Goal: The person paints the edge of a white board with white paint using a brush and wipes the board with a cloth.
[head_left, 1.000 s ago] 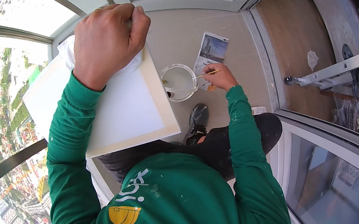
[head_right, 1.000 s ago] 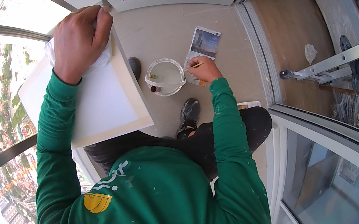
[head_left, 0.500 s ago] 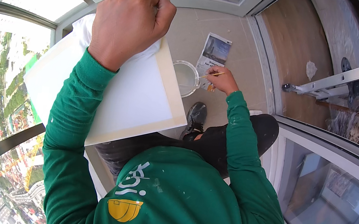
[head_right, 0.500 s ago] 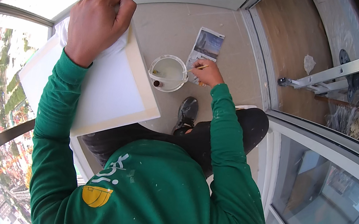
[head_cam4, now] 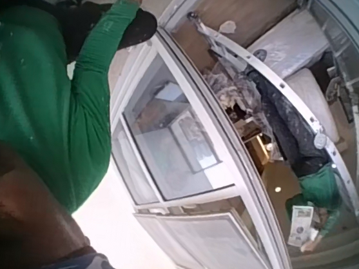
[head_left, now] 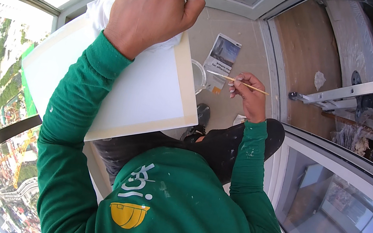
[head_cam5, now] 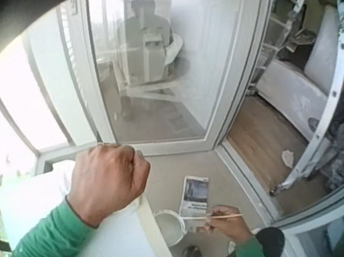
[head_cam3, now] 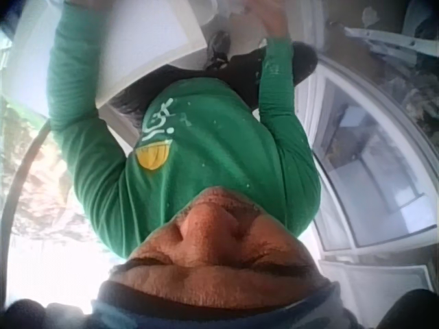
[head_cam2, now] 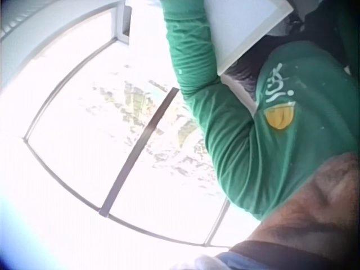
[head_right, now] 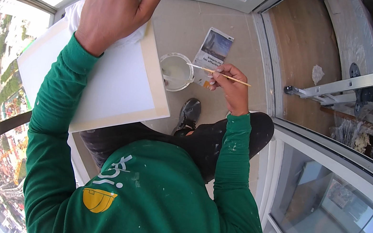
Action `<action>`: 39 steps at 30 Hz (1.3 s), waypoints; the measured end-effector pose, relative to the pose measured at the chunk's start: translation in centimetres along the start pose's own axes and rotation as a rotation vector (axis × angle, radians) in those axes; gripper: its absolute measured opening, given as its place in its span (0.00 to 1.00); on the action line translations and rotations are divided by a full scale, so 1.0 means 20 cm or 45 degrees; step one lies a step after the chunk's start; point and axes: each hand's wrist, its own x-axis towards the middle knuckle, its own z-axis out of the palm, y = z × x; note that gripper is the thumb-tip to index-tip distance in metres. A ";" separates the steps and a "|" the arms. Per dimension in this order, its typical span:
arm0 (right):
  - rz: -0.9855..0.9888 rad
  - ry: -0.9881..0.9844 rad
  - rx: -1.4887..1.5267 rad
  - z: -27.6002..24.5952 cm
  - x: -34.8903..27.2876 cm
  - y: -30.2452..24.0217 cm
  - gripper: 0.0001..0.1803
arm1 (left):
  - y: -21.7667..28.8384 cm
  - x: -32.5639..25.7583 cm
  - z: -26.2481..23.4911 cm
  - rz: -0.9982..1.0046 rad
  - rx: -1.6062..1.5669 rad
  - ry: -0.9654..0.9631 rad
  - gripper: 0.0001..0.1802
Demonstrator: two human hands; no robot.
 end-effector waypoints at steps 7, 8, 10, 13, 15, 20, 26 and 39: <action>-0.111 -0.063 0.503 0.05 -0.22 -0.13 0.06 | 0.01 0.00 0.00 0.006 -0.002 -0.010 0.23; -0.132 -0.070 0.511 0.07 -0.25 -0.15 0.06 | 0.01 0.00 0.01 0.019 0.004 -0.015 0.23; -0.197 -0.135 0.384 0.10 -0.30 -0.22 0.07 | 0.01 0.01 0.01 0.044 0.010 -0.011 0.23; -0.264 -0.211 0.102 0.17 -0.38 -0.33 0.07 | 0.01 0.00 0.00 0.059 0.011 0.010 0.23; -0.289 -0.226 -0.077 0.22 -0.43 -0.40 0.07 | 0.01 -0.01 0.01 0.041 0.005 0.016 0.23; -0.398 -0.158 -0.343 0.28 -0.52 -0.50 0.07 | 0.05 0.02 -0.02 -0.090 -0.043 -0.128 0.23; -0.584 -0.176 -0.576 0.35 -0.54 -0.52 0.09 | 0.00 -0.03 -0.01 -0.058 -0.030 -0.064 0.24; -0.694 -0.142 -0.715 0.40 -0.53 -0.54 0.11 | 0.03 0.01 -0.09 -0.048 -0.127 -0.057 0.22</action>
